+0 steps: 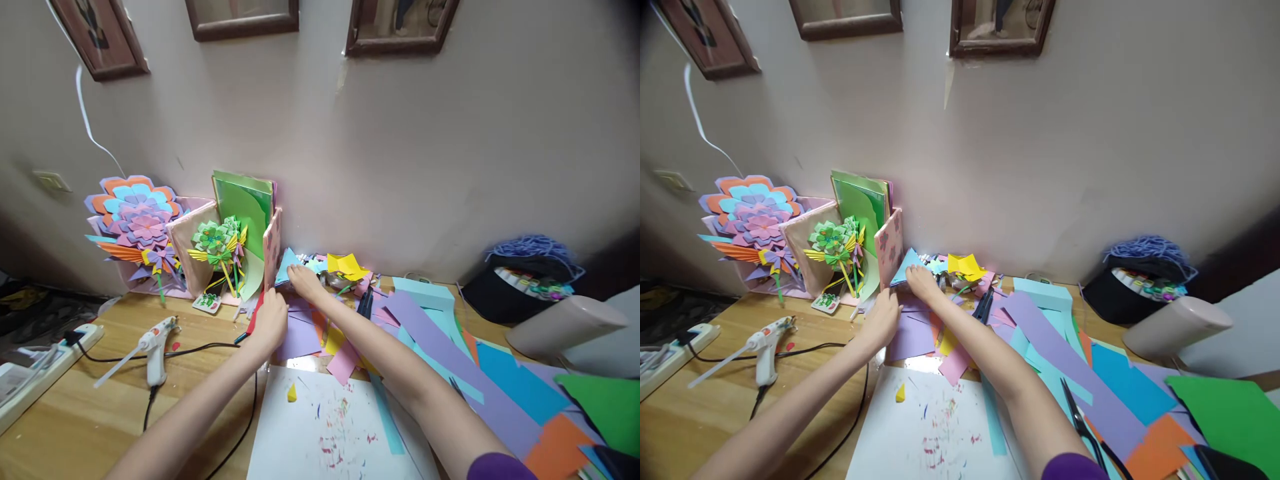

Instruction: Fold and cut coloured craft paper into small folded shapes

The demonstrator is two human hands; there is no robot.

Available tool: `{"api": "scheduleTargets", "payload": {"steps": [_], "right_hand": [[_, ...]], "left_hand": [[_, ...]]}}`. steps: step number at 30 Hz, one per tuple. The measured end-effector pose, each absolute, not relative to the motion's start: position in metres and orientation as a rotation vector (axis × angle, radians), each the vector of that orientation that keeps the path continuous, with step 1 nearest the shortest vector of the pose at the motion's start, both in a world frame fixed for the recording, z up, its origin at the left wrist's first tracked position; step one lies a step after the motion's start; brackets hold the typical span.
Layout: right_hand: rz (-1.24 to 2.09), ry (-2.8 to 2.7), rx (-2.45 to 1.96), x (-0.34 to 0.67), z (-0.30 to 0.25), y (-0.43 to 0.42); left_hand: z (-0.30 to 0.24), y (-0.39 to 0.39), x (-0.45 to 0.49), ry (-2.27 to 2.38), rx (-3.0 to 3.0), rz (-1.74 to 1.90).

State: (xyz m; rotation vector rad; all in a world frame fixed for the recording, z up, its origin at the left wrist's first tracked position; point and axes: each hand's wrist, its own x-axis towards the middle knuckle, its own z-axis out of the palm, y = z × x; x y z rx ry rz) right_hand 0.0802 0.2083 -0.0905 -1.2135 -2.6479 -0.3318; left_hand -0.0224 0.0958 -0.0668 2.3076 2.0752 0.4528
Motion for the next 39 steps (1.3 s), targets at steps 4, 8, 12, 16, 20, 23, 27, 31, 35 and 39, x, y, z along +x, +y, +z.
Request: {"api": "scheduleTargets", "payload": {"steps": [4,8,12,16,20,23,27,31,35,39], "right_hand": [[-0.286,-2.685,-1.271,0.078,-0.091,0.2],[-0.218,-2.696,-1.269,0.091,-0.073,0.179],[0.083,-2.59,-1.12,0.137,-0.052,0.129],[0.444,-2.514,-1.4,0.213,-0.06,0.052],[0.729,-2.456,-1.7,0.275,-0.091,-0.026],[0.706,-2.333,-1.895,0.293,-0.113,-0.068],[0.573,-2.271,-2.032,0.294,-0.134,-0.088],[0.443,-2.283,-1.978,0.29,-0.143,-0.076],[0.358,-2.25,-1.936,0.291,-0.148,-0.044],[0.333,-2.243,-1.868,0.296,-0.146,-0.015]], "left_hand": [[-0.067,0.048,-0.029,2.055,2.341,0.263],[-0.082,0.034,-0.03,1.941,2.333,0.328],[-0.108,0.039,-0.031,1.809,2.315,0.461],[-0.124,0.043,-0.022,1.724,2.306,0.359],[-0.132,0.043,-0.005,1.49,2.393,0.267],[-0.14,0.037,0.009,1.44,2.434,0.282],[-0.153,0.024,0.021,1.358,2.521,0.362],[-0.156,0.023,0.03,1.291,2.567,0.401],[-0.15,0.04,0.041,1.351,2.513,0.387],[-0.142,0.042,0.056,1.462,2.438,0.399]]}}
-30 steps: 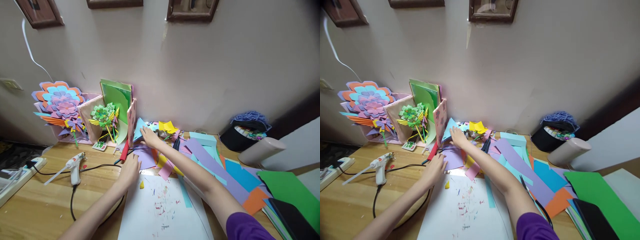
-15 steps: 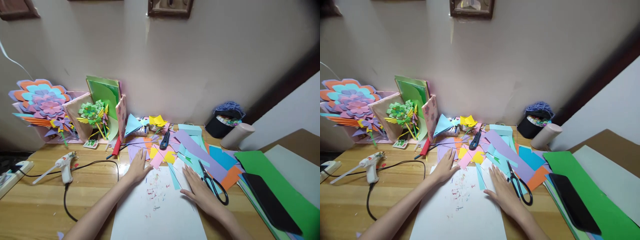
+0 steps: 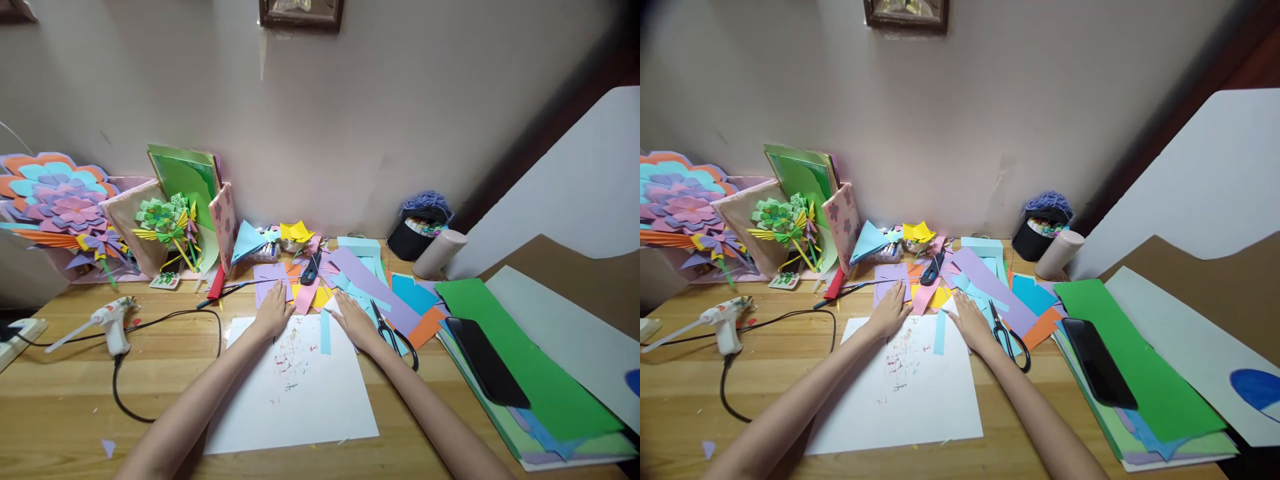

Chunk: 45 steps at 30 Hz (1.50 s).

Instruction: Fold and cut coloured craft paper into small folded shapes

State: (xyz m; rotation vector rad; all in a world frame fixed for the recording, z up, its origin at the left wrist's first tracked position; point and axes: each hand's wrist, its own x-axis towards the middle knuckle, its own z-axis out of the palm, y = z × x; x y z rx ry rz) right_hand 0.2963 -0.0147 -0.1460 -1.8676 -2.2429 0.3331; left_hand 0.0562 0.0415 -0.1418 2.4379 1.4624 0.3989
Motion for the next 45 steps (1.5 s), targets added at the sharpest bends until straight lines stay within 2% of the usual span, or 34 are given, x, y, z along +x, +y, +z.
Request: {"api": "scheduleTargets", "payload": {"steps": [5,9,13,21,23,26,29,34,39,45], "right_hand": [[0.345,-2.189,-1.734,0.303,-0.123,-0.035],[0.612,-2.436,-1.525,0.297,-0.114,-0.071],[0.622,-2.463,-1.558,0.285,-0.125,-0.074],[0.234,-2.319,-1.793,0.245,-0.135,-0.023],[0.156,-2.252,-1.715,0.224,-0.115,-0.01],[0.225,-2.171,-1.452,0.187,-0.064,0.01],[0.313,-2.049,-1.227,0.146,-0.003,0.041],[0.222,-1.886,-1.039,0.077,0.068,0.125],[0.062,-1.934,-1.261,0.025,0.08,0.193],[0.018,-1.958,-1.351,0.011,0.071,0.206]], "left_hand": [[-0.124,-0.004,0.064,1.222,2.525,0.449],[-0.113,-0.039,0.048,0.964,2.567,0.361],[-0.116,-0.047,0.023,1.158,2.453,0.417],[-0.127,-0.034,-0.011,1.521,2.188,0.773],[-0.121,-0.029,-0.016,1.575,2.112,0.933],[-0.103,-0.016,-0.024,1.599,2.02,1.166],[-0.074,0.004,-0.033,1.627,1.898,1.403],[-0.016,0.052,-0.051,1.668,1.674,1.619],[0.019,0.09,-0.078,1.722,1.599,1.629],[0.017,0.101,-0.116,1.818,1.531,1.541]]}}
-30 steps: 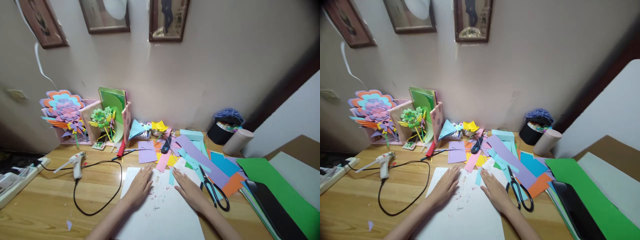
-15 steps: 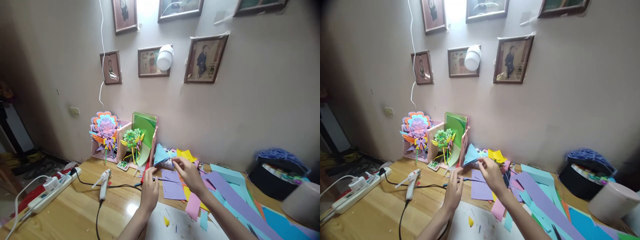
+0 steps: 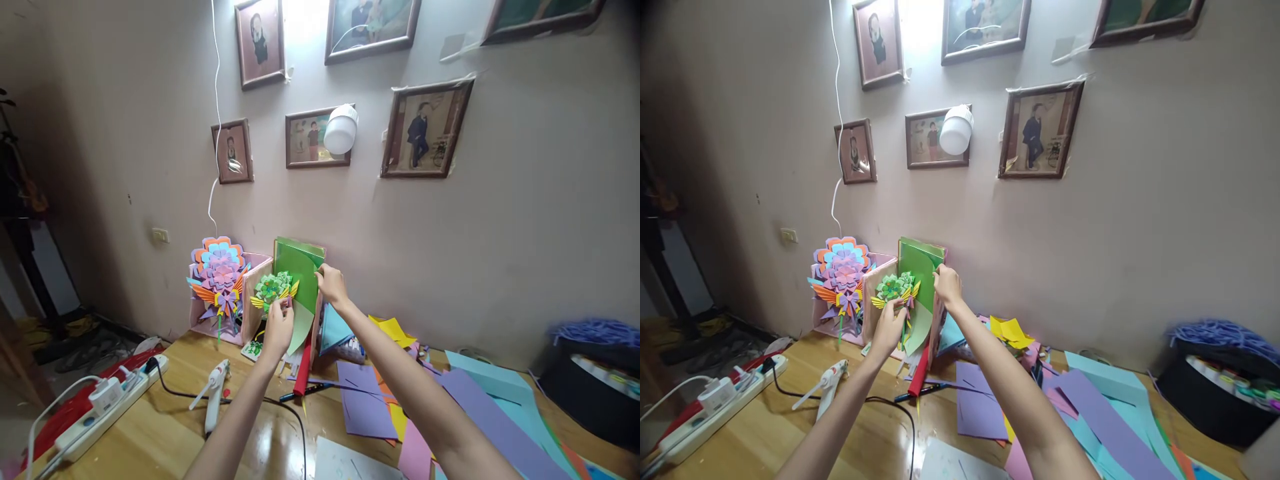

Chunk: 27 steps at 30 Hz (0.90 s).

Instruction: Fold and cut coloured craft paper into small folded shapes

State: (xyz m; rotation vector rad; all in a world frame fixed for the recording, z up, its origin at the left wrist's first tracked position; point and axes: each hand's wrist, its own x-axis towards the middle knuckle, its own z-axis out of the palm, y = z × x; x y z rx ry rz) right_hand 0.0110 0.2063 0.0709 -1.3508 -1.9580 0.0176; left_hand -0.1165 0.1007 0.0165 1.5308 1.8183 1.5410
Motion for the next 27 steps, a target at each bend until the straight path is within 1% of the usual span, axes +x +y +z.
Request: {"api": "scheduleTargets", "payload": {"steps": [6,17,23,27], "right_hand": [[-0.055,-2.012,-1.444,0.013,0.083,0.208],[-0.072,-2.123,-1.513,0.019,0.102,0.214],[-0.125,-2.06,-1.509,0.028,0.13,0.218],[-0.182,-1.989,-1.473,0.038,0.166,0.218]], "left_hand": [[0.008,0.098,-0.127,1.887,1.58,1.437],[0.006,0.104,-0.116,1.756,1.777,1.232],[0.017,0.113,-0.1,1.636,1.804,1.214],[0.015,0.107,-0.104,1.612,1.768,1.237]]}}
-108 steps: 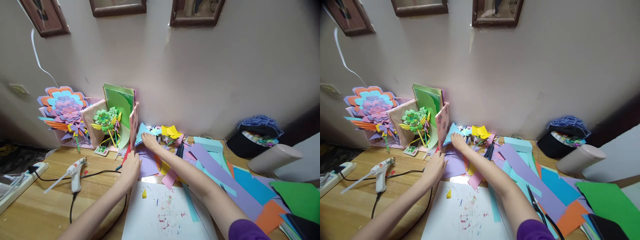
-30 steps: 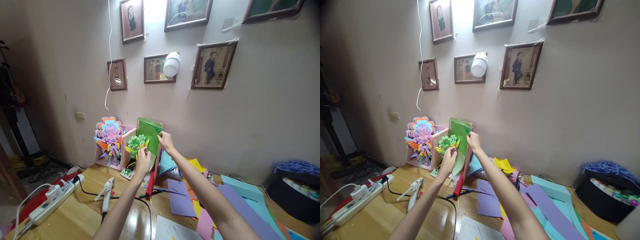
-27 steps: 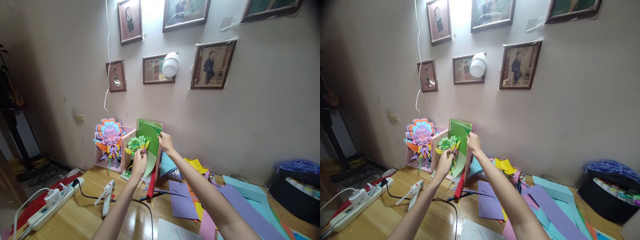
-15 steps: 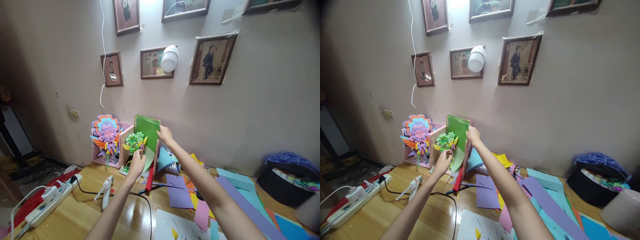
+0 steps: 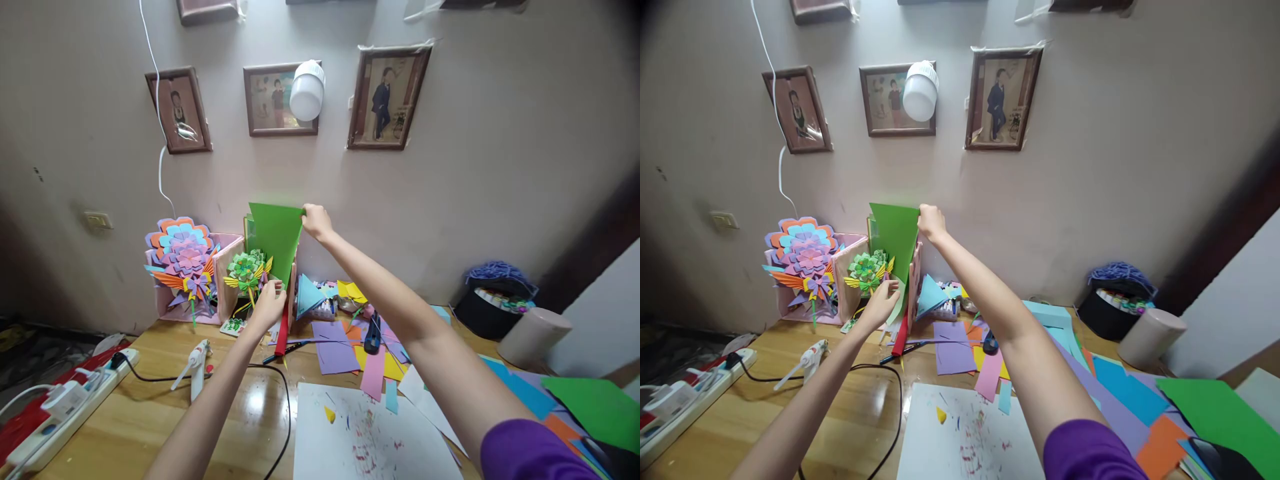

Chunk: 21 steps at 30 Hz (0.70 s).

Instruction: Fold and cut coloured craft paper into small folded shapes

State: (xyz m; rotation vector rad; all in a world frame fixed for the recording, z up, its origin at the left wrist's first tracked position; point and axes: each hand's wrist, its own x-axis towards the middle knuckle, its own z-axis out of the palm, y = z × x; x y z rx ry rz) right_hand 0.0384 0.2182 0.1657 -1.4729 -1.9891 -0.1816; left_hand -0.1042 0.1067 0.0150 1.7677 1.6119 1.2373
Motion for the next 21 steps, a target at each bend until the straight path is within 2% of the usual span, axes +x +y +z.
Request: {"api": "scheduleTargets", "payload": {"steps": [6,10,16,19,21], "right_hand": [[-0.245,-1.707,-1.281,0.095,0.235,0.192],[-0.129,-1.395,-1.157,0.17,0.23,0.156],[0.212,-1.125,-1.056,0.276,0.12,0.086],[0.343,-1.117,-1.165,0.305,0.049,0.042],[0.287,-1.116,-1.31,0.315,0.005,0.014]], "left_hand": [[0.006,0.096,-0.114,1.585,1.664,1.316],[-0.006,0.086,-0.095,1.184,1.335,1.343],[-0.015,0.062,-0.035,0.647,0.98,1.215],[-0.027,0.05,-0.005,0.616,0.923,1.216],[-0.043,0.041,0.011,0.705,0.856,1.21]]}}
